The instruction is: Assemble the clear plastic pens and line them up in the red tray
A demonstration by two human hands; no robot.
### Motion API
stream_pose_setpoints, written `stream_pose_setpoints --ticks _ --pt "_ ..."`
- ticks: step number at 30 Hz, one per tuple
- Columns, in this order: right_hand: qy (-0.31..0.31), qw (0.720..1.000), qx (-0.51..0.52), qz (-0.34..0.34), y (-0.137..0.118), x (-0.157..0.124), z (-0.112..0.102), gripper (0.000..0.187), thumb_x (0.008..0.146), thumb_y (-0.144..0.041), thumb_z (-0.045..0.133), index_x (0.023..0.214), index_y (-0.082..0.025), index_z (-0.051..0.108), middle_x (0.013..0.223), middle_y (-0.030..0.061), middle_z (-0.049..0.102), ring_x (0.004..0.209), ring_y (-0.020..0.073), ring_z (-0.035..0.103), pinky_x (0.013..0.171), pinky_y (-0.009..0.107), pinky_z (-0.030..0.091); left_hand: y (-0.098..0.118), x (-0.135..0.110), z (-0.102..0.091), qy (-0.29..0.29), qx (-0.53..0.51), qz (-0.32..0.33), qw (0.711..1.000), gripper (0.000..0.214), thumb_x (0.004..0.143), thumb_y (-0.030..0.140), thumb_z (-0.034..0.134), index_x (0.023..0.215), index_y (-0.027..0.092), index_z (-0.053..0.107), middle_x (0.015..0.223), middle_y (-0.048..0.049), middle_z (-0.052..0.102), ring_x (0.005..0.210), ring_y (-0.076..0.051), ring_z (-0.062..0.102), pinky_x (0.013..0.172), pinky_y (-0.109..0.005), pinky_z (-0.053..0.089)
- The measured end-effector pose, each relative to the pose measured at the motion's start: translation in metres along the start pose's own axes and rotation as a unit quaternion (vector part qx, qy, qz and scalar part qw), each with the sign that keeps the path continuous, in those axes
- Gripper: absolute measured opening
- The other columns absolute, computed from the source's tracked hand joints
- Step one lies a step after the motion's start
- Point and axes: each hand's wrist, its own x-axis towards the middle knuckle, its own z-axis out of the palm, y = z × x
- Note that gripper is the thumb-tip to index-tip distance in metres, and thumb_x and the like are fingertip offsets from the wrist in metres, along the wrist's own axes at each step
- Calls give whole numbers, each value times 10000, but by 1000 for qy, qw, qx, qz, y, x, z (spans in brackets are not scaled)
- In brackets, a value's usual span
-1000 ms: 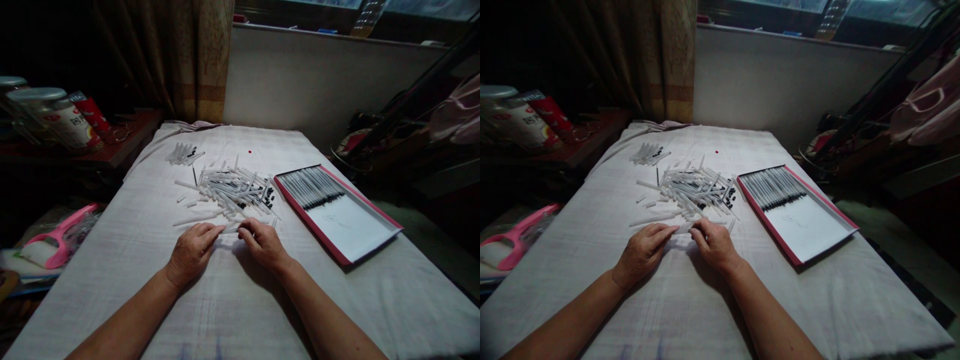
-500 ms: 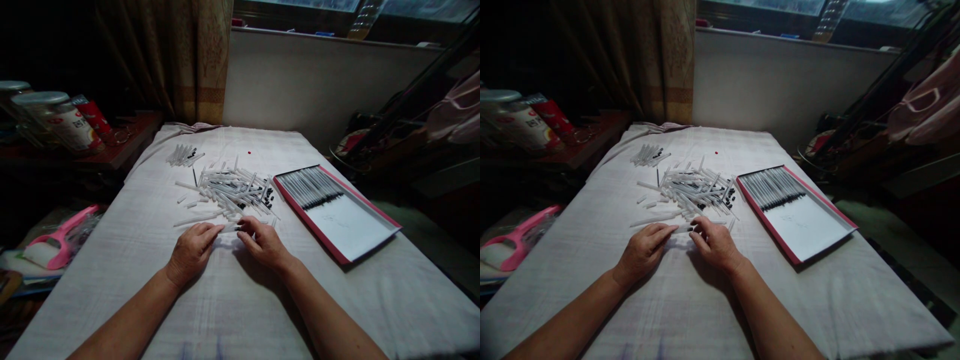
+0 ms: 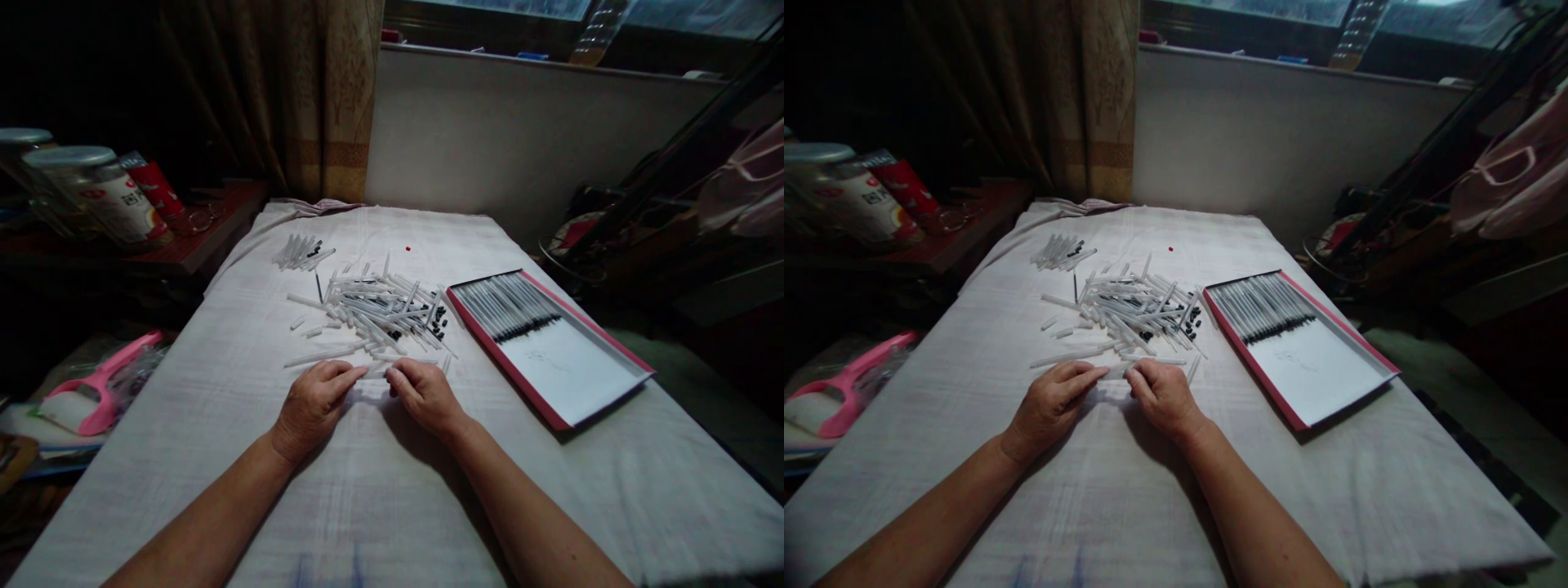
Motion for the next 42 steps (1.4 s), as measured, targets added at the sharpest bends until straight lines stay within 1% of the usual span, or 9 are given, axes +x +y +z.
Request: stream_pose_setpoints --ticks 5,10,16,21,26,33,36,38,42 --pt "45 997 56 42 0 2 5 394 931 -394 434 600 -205 532 539 0 593 510 118 541 561 232 416 3 5 -5 66 29 -2 997 332 890 132 535 1167 267 659 1059 -67 676 1018 -210 609 933 -406 485" --pt "158 984 71 44 -2 2 3 376 943 -427 424 658 -214 546 581 6 606 528 127 552 578 239 433 9 11 -6 115 -116 -208 964 233 846 389 635 926 183 708 868 -71 690 821 -213 638 774 -365 519" --pt "109 993 -8 -49 -14 -1 11 332 930 -403 440 690 -223 583 622 34 637 591 149 583 622 259 441 11 21 -3 173 -490 -476 709 517 568 597 797 780 140 684 686 1 616 485 -78 532 352 -156 322" --pt "57 991 112 40 -13 4 21 426 932 -475 422 622 -208 542 566 14 601 512 117 532 544 234 421 10 24 -8 203 -569 -495 624 483 465 447 901 777 138 701 670 15 628 539 -80 585 352 -120 339" --pt "-28 947 269 173 -13 17 22 489 861 -612 454 599 -201 500 474 -24 530 385 84 414 412 211 341 5 22 -8 200 -600 -488 602 363 614 294 862 910 153 705 809 -14 702 602 -82 634 377 -108 381" --pt "-93 953 248 149 -16 37 16 504 866 -616 426 597 -196 501 509 -9 566 403 84 448 413 202 356 -2 25 -9 236 -602 -503 573 223 726 209 781 898 167 645 981 -21 731 696 -99 687 432 -115 446" --pt "-84 985 117 91 -5 59 -4 468 931 -511 377 652 -192 576 591 26 633 477 120 538 494 241 434 -6 25 -12 262 -596 -508 563 211 732 241 775 875 167 640 877 1 720 658 -90 669 483 -134 481" --pt "5 997 -54 47 5 80 -22 260 913 -370 488 817 -208 667 744 49 695 653 171 626 634 286 485 -8 24 -13 269 -588 -507 570 239 732 289 771 892 167 642 754 28 677 579 -76 634 503 -149 496" --pt "-59 947 -316 -1 23 119 -48 314 848 -145 548 1079 -287 706 1103 84 686 878 249 648 759 353 484 -5 22 -14 209 -579 -474 630 378 738 428 741 1006 185 631 617 82 554 403 -36 488 374 -123 374"
